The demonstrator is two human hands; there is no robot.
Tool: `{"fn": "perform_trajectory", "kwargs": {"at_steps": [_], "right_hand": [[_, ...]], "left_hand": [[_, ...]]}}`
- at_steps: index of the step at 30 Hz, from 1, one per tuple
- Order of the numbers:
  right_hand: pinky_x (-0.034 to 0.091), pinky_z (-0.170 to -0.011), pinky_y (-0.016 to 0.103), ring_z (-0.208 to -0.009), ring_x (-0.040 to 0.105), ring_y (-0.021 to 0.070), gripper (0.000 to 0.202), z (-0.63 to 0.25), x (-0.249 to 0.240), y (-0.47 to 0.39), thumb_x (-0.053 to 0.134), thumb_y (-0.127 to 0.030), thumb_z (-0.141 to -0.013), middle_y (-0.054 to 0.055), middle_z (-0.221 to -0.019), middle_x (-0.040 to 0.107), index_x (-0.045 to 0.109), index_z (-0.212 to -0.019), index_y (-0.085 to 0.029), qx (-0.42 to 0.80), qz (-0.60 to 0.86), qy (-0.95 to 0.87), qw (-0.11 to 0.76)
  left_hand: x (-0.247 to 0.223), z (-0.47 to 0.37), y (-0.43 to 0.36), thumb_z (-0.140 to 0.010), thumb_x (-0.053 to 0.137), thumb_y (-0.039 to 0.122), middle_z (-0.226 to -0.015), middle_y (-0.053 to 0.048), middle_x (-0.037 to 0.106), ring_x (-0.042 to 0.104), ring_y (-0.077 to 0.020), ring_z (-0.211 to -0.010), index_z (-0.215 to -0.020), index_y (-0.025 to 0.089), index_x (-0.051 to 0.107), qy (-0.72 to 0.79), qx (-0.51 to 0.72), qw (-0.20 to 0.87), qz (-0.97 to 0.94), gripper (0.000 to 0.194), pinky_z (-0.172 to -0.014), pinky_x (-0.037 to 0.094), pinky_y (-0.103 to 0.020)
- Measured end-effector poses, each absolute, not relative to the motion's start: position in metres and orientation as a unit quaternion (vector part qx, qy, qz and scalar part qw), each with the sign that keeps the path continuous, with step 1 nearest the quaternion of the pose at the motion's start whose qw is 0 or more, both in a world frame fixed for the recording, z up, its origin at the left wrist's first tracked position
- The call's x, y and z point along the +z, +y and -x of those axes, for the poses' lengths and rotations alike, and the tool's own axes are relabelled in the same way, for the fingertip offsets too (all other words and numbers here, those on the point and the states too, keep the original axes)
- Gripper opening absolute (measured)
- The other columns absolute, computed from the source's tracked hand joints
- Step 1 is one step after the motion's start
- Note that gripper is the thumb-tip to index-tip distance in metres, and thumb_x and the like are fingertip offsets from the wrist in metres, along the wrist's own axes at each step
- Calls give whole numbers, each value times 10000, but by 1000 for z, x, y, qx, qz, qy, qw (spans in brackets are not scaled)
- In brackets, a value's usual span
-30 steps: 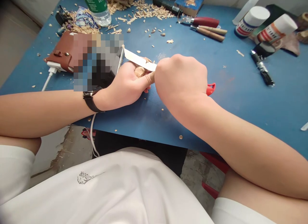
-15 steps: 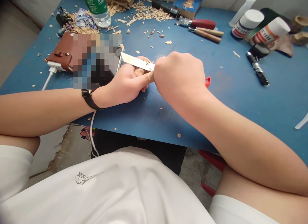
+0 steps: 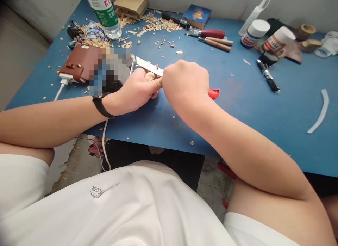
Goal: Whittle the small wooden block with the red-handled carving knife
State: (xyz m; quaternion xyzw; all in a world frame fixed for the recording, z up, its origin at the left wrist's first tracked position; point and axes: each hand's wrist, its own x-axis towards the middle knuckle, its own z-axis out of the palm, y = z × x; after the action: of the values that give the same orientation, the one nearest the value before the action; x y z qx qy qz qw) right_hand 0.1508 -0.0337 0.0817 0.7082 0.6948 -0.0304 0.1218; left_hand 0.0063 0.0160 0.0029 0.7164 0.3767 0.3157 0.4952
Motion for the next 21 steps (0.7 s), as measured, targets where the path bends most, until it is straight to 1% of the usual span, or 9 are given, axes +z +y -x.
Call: {"fn": "perform_trajectory", "kwargs": {"at_steps": [3,6,8,10,12,15,17,19,21], "right_hand": [[619,-958,399,-1360,892,408,528,-158,81,-32,494,-10,-1129,268,-1429,899,889,-1447,-158,-16,-680,724,119],[599,-1020,412,-1369,875,426,430,-165,79,-30,576,-99,-1169,237,-1431,912,888,-1452,-185,0,-677,728,108],[596,-1019,423,-1345,873,427,422,-167,77,-29,579,-132,-1178,236,-1429,921,899,-1446,-193,7,-676,730,100],[596,-969,427,-1329,877,433,475,-167,75,-27,532,-133,-1180,265,-1433,918,909,-1467,-169,15,-675,732,89],[587,-919,425,-1339,882,443,527,-164,73,-25,501,-98,-1159,297,-1447,904,915,-1482,-137,8,-685,724,81],[549,-891,402,-1369,878,436,536,-158,72,-24,511,-21,-1102,309,-1464,891,919,-1440,-105,-28,-705,702,95],[521,-884,384,-1371,876,421,497,-157,73,-24,522,-23,-1110,310,-1470,886,908,-1416,-87,-38,-712,694,98],[507,-887,384,-1387,867,428,443,-160,76,-24,523,-129,-1207,325,-1505,870,886,-1453,-71,-33,-720,689,80],[501,-882,399,-1390,852,445,500,-165,80,-23,489,-341,-1325,341,-1527,852,852,-1521,-58,-30,-722,689,64]], "left_hand": [[-12,-1,30,-1235,724,765,-801,98,311,276,-72,-837,-774,284,404,347,304,501,-732,739,-865,276,-372],[-27,2,44,-1124,816,902,-761,58,503,429,-95,-775,-804,305,471,298,326,505,-742,761,-809,361,-391],[-34,1,49,-1082,865,947,-679,50,499,426,-114,-703,-777,318,499,293,332,506,-741,790,-750,351,-418],[-38,-2,49,-1161,864,866,-663,46,430,366,-114,-722,-700,309,435,301,342,498,-738,841,-756,319,-420],[-38,-6,45,-1267,866,665,-723,39,413,366,-122,-775,-702,285,422,332,365,482,-724,813,-797,336,-405],[-41,-11,39,-1242,951,375,-825,26,459,487,-158,-831,-822,268,481,404,425,422,-692,639,-840,417,-389],[-45,-10,38,-1196,994,356,-868,18,496,608,-190,-893,-892,264,505,409,451,411,-678,583,-871,494,-385],[-47,-7,39,-1184,1002,380,-901,13,538,702,-214,-968,-953,259,537,387,453,448,-667,534,-913,566,-380],[-44,-2,39,-1185,983,362,-930,12,563,741,-216,-999,-1002,253,572,369,446,493,-649,462,-917,604,-366]]}}
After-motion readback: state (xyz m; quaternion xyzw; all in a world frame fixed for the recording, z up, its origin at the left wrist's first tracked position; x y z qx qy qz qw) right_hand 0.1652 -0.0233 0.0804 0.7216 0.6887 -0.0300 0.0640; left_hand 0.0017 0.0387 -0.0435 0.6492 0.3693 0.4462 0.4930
